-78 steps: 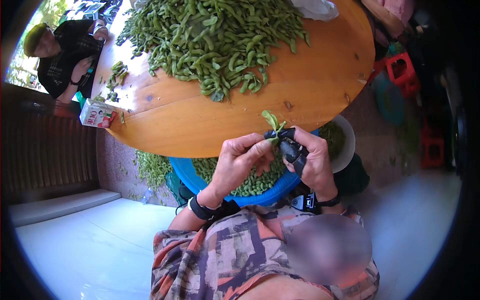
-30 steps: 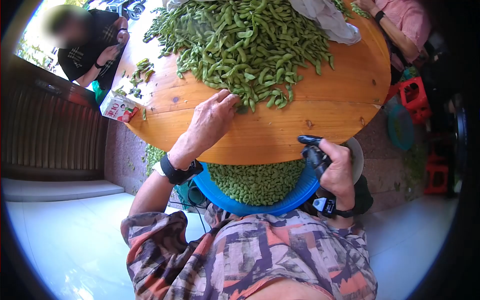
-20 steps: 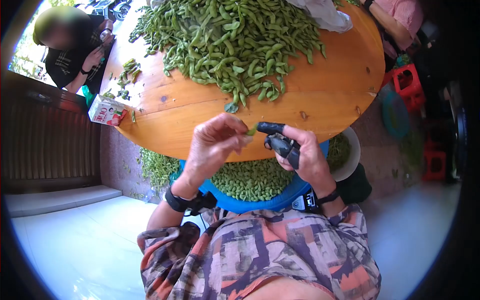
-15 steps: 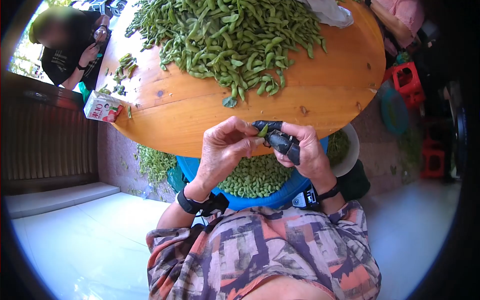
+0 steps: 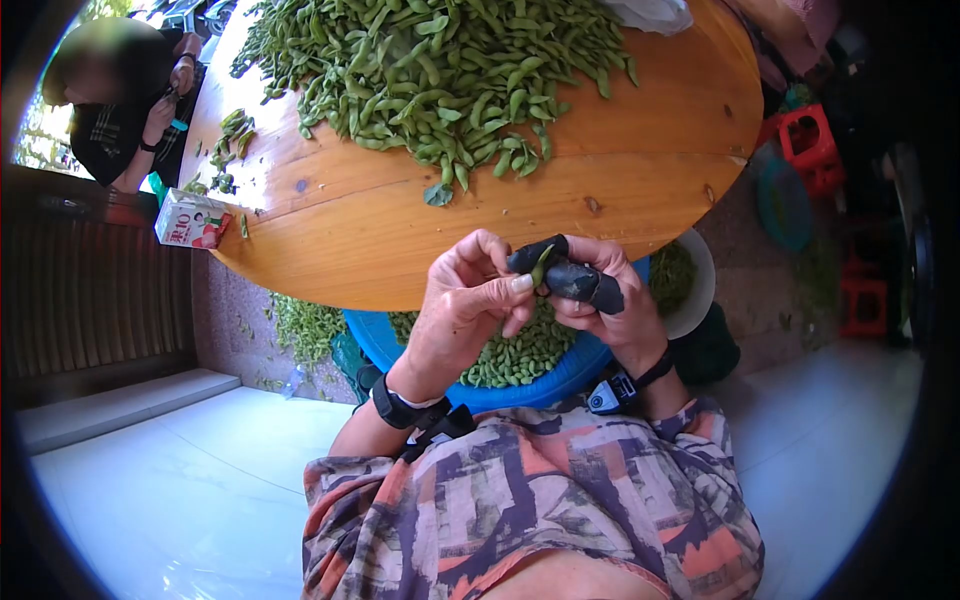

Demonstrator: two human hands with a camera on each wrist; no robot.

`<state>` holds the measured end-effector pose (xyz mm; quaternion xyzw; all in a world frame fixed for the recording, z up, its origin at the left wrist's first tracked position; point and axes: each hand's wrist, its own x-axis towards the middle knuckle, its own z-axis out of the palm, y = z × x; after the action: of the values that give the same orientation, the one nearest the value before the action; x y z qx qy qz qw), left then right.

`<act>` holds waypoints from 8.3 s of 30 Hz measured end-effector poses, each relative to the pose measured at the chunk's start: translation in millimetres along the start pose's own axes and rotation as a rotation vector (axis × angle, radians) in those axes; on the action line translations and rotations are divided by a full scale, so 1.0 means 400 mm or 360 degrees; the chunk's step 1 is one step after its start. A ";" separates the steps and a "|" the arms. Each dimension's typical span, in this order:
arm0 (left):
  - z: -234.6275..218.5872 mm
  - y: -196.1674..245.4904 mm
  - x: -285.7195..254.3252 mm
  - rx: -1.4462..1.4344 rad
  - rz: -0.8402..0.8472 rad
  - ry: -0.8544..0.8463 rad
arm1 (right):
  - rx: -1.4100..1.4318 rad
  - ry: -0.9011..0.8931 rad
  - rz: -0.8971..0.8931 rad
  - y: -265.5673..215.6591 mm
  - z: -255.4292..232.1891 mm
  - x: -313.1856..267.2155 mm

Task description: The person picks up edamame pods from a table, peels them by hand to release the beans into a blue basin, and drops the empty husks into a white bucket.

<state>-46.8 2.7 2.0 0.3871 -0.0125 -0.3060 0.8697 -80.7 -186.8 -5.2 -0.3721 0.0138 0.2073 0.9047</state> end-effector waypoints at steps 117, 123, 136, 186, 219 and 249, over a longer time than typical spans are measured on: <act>-0.027 0.071 0.040 0.1099 0.0077 -0.0029 | -0.1066 0.0303 -0.0289 -0.059 0.052 0.021; -0.015 0.049 0.027 0.0075 -0.0336 -0.0234 | -0.0454 0.0052 -0.0167 -0.059 0.015 0.015; -0.001 0.052 0.021 0.1432 0.0107 0.0027 | -0.1350 0.0376 -0.0408 -0.041 0.051 0.005; -0.009 0.065 0.031 0.1222 0.0183 0.0022 | -0.1163 0.0499 -0.0347 -0.034 0.041 -0.008; -0.049 0.006 -0.121 0.2640 0.0563 -0.0285 | -0.2078 0.0532 -0.0860 -0.061 -0.014 -0.085; -0.125 0.211 0.122 0.3112 0.0929 0.0157 | -0.2500 0.1382 -0.0855 -0.111 -0.101 -0.160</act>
<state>50.0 52.7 14.2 0.9215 -0.3150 0.0784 0.2130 -116.8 -265.9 6.6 -0.9120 0.1201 -0.2159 0.3274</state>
